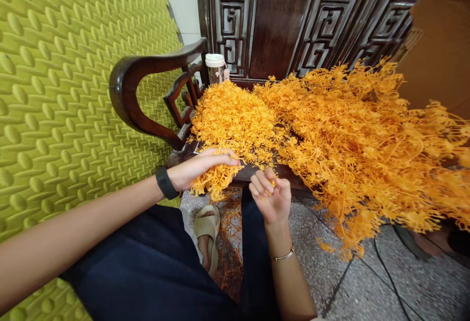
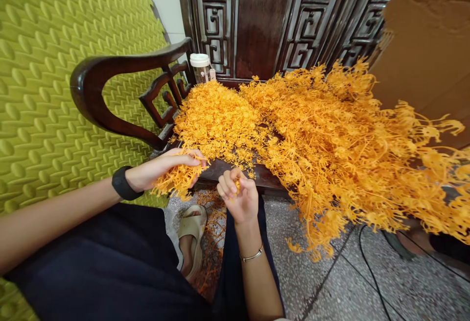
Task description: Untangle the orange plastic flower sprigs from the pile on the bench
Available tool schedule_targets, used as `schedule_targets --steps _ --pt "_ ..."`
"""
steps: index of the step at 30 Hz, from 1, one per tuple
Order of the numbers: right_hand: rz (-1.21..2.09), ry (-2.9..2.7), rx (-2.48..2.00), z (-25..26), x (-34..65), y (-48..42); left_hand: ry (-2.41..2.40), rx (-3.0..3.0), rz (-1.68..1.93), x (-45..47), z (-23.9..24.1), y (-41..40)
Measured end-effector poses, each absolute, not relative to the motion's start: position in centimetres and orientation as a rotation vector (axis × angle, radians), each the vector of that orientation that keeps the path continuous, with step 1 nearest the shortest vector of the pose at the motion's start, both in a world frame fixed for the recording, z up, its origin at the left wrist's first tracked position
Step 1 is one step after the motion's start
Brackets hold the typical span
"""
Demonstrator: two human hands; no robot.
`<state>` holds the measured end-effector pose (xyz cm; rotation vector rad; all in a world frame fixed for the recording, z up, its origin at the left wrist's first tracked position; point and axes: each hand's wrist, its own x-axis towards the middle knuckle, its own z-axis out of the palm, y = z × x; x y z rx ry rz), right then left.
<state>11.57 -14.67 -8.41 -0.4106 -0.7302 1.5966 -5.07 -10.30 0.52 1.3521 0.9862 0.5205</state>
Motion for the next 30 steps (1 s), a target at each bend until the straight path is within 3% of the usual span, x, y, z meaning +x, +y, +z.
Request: schedule_targets --steps 11,30 --pt "1.8 -0.695 -0.409 -8.7 10.3 -14.3 1.11 1.418 0.592 -5.1 -0.4 -10.0" --pt "1.362 -0.843 -0.82 -9.2 9.9 -15.0 0.781 1.552 0.373 -4.9 -0.4 -10.4"
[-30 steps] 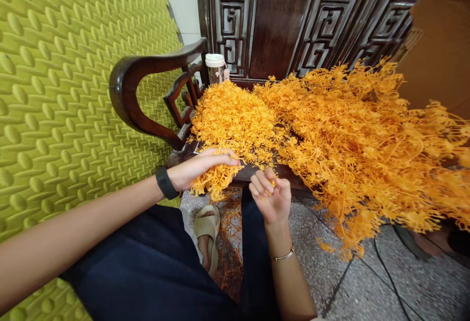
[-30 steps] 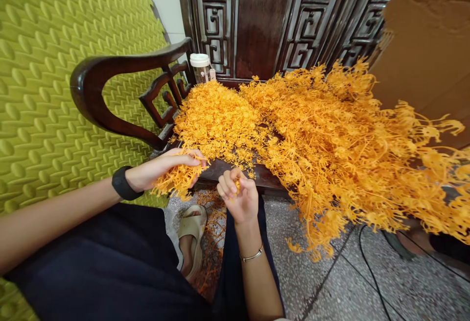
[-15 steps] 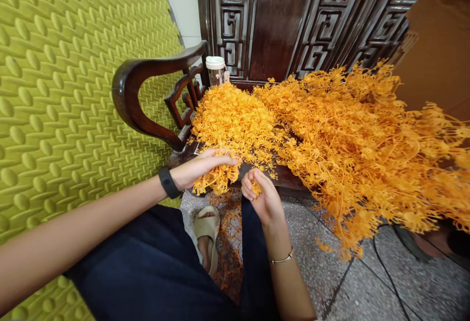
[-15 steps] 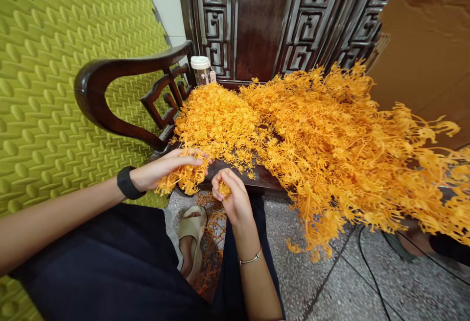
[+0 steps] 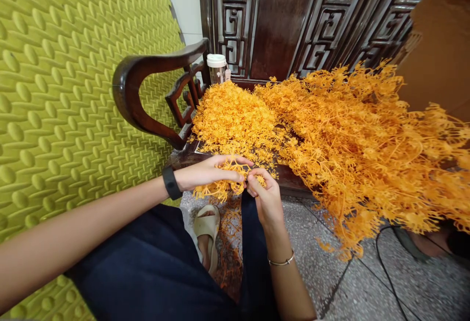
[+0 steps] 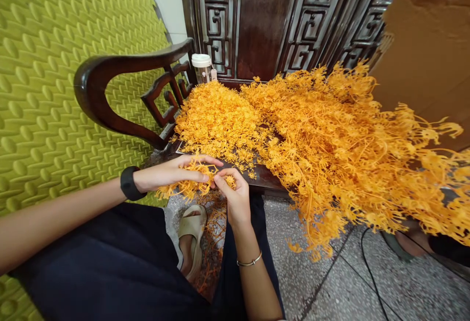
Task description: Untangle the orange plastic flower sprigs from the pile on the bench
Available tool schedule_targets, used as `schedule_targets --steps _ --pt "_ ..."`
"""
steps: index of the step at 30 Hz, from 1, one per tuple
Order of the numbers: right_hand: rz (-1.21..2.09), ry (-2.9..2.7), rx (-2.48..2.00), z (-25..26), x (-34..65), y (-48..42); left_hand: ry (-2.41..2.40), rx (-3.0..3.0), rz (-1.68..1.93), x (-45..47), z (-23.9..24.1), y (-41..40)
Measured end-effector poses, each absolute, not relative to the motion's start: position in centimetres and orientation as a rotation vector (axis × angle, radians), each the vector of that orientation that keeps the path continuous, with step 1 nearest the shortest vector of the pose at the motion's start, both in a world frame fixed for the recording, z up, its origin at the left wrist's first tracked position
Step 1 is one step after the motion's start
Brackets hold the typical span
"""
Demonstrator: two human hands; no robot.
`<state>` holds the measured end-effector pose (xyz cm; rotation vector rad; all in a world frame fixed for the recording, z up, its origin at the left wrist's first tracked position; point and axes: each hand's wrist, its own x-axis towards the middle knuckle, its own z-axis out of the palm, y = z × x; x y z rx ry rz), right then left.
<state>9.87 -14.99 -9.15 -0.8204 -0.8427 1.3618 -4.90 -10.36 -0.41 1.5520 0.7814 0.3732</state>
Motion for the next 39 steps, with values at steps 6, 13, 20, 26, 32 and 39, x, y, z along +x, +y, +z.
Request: schedule_targets --steps 6,13,20,26,32,39 --pt "1.338 -0.974 -0.909 -9.5 9.5 -15.1 0.879 1.708 0.383 -4.9 -0.7 -10.4" --pt "1.246 -1.013 -0.958 -9.5 9.7 -15.1 0.937 1.852 0.44 -4.8 -1.3 -10.2" --pt "1.122 -1.215 -1.044 -9.5 10.7 -14.9 0.956 1.962 0.385 -5.1 -1.8 -10.1" --pt "0.818 -1.422 -1.188 -9.0 10.4 -15.4 1.002 2.098 0.43 -5.3 -2.2 -10.4" --pt "0.62 -1.622 -1.23 -8.5 10.3 -15.9 1.043 2.362 0.455 -5.1 -1.9 -11.1" --pt "0.632 -1.696 -1.264 -8.2 11.0 -15.9 1.14 2.41 0.299 -4.7 -1.9 -11.7"
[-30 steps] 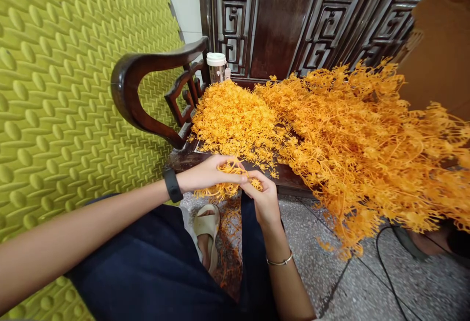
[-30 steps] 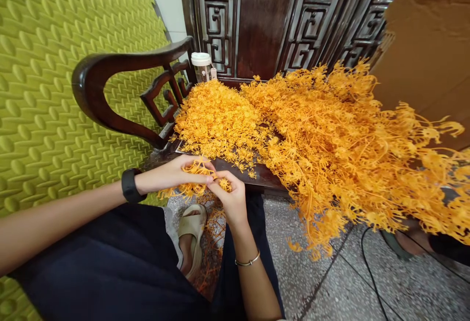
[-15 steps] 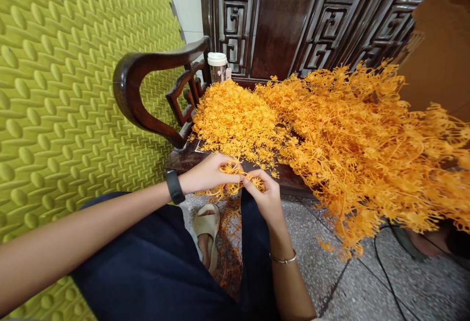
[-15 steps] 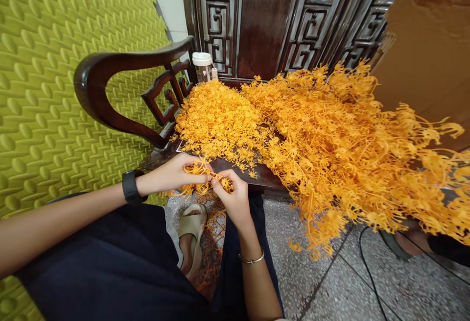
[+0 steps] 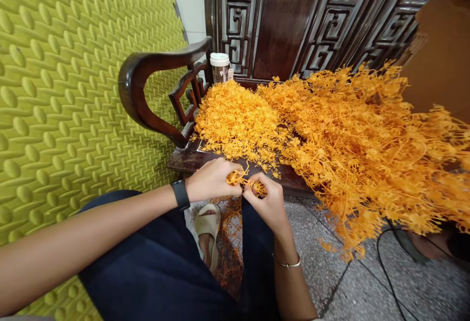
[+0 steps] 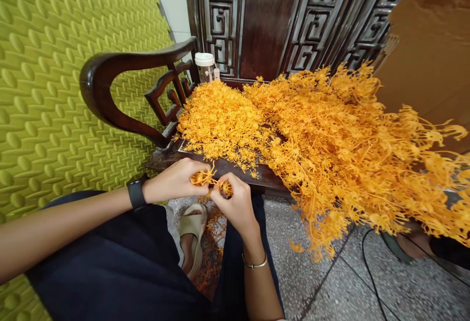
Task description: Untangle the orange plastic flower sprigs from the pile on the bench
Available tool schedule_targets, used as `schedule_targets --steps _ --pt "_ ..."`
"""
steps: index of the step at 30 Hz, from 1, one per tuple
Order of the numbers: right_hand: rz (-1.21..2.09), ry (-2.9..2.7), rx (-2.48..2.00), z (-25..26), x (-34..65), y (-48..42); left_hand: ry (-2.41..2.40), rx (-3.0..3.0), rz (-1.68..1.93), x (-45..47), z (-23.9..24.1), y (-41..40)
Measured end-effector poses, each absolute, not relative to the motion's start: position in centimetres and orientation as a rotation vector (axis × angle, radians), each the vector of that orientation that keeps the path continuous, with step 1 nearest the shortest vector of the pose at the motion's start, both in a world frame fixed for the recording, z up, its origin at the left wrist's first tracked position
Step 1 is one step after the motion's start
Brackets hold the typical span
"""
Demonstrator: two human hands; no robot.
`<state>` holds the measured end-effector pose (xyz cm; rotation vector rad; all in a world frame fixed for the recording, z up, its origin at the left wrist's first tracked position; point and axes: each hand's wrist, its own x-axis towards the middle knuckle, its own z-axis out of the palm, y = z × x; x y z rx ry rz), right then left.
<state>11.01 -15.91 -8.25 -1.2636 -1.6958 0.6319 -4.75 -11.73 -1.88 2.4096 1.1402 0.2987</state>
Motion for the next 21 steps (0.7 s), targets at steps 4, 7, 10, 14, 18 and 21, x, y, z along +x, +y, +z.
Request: schedule_targets --steps 4,7,10,14,18,21 --pt "0.731 -1.711 -1.227 -8.01 11.39 -16.02 1.113 2.4 0.294 -4.66 -1.92 -11.77" --pt "0.843 -1.643 -1.189 -7.82 11.78 -16.11 0.988 2.297 0.29 -4.73 -1.82 -11.64" --pt "0.966 -1.565 -1.124 -7.71 12.02 -16.15 0.849 2.157 0.302 -4.84 -1.7 -11.47" --pt "1.063 -1.469 -1.005 -7.55 12.0 -16.16 0.805 2.039 0.302 -4.95 -1.49 -11.43" --pt "1.127 -1.419 -0.899 -7.39 11.74 -16.24 0.821 2.024 0.288 -5.02 -1.07 -11.58" --pt "1.211 -1.399 -0.862 -7.34 11.56 -16.23 0.844 2.041 0.308 -5.2 -0.94 -11.61"
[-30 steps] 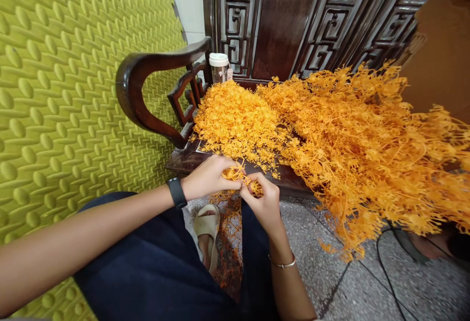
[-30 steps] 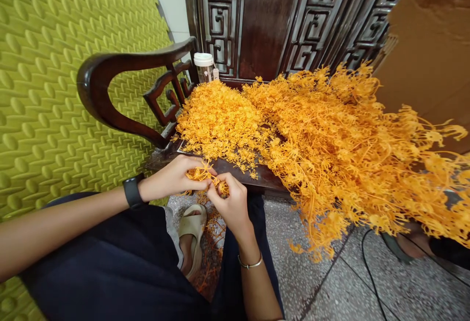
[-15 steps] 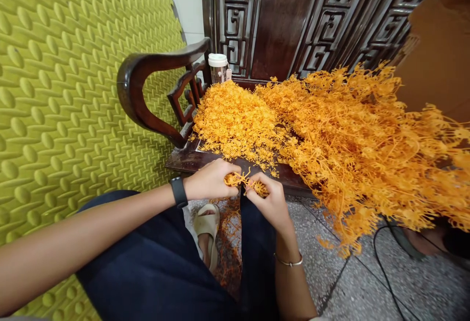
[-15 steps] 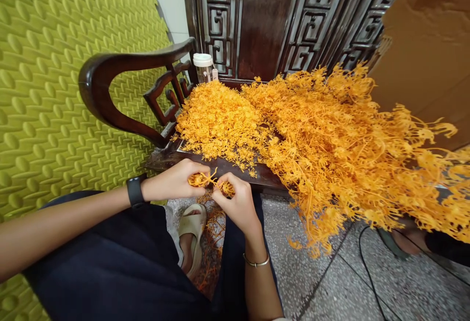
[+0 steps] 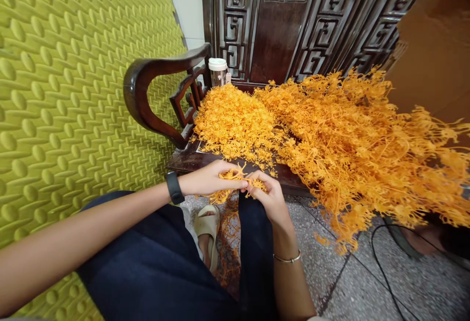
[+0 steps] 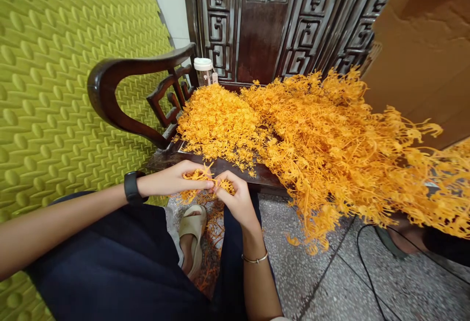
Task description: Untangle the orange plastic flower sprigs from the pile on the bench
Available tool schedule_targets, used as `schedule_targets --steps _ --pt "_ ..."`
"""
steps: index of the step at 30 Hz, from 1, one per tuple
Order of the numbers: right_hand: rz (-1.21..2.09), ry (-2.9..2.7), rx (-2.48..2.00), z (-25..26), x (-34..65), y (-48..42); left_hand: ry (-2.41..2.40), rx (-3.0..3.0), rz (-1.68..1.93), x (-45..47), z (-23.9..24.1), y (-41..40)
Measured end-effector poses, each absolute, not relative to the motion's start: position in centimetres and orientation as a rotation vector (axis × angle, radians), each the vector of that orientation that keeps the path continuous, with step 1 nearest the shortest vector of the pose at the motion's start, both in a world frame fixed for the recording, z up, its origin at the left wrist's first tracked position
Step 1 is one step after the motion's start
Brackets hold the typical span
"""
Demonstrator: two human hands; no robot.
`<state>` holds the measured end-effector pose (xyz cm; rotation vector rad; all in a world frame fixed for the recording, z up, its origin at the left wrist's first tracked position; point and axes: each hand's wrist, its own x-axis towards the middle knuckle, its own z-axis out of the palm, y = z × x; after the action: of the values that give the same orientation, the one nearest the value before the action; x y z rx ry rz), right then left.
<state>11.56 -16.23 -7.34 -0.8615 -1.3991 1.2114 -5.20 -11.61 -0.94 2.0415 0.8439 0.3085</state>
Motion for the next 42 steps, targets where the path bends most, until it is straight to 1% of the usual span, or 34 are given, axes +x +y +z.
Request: schedule_targets --steps 5,9,14,24,31,37,42 --pt "1.209 -1.424 -0.946 -7.3 12.0 -15.9 0.839 2.051 0.329 -5.8 -1.2 -11.6" --pt "1.303 -1.484 -0.967 -7.2 12.7 -15.8 0.771 2.081 0.197 -6.0 -0.9 -11.6" --pt "1.5 -1.384 -0.81 -7.6 12.6 -15.6 0.677 2.058 0.089 -6.1 0.1 -11.5" --pt "1.872 -0.97 -0.515 -9.4 10.1 -15.2 0.609 1.747 0.121 -5.8 1.1 -11.7" --pt "1.912 -0.868 -0.319 -9.7 8.2 -15.5 0.601 1.517 0.144 -5.6 1.0 -11.7" --pt "1.93 -0.854 -0.295 -10.2 7.9 -15.8 0.589 1.458 0.161 -5.5 1.2 -11.8" --pt "1.973 -0.852 -0.326 -10.5 7.3 -16.3 0.543 1.434 0.038 -5.6 1.5 -12.1"
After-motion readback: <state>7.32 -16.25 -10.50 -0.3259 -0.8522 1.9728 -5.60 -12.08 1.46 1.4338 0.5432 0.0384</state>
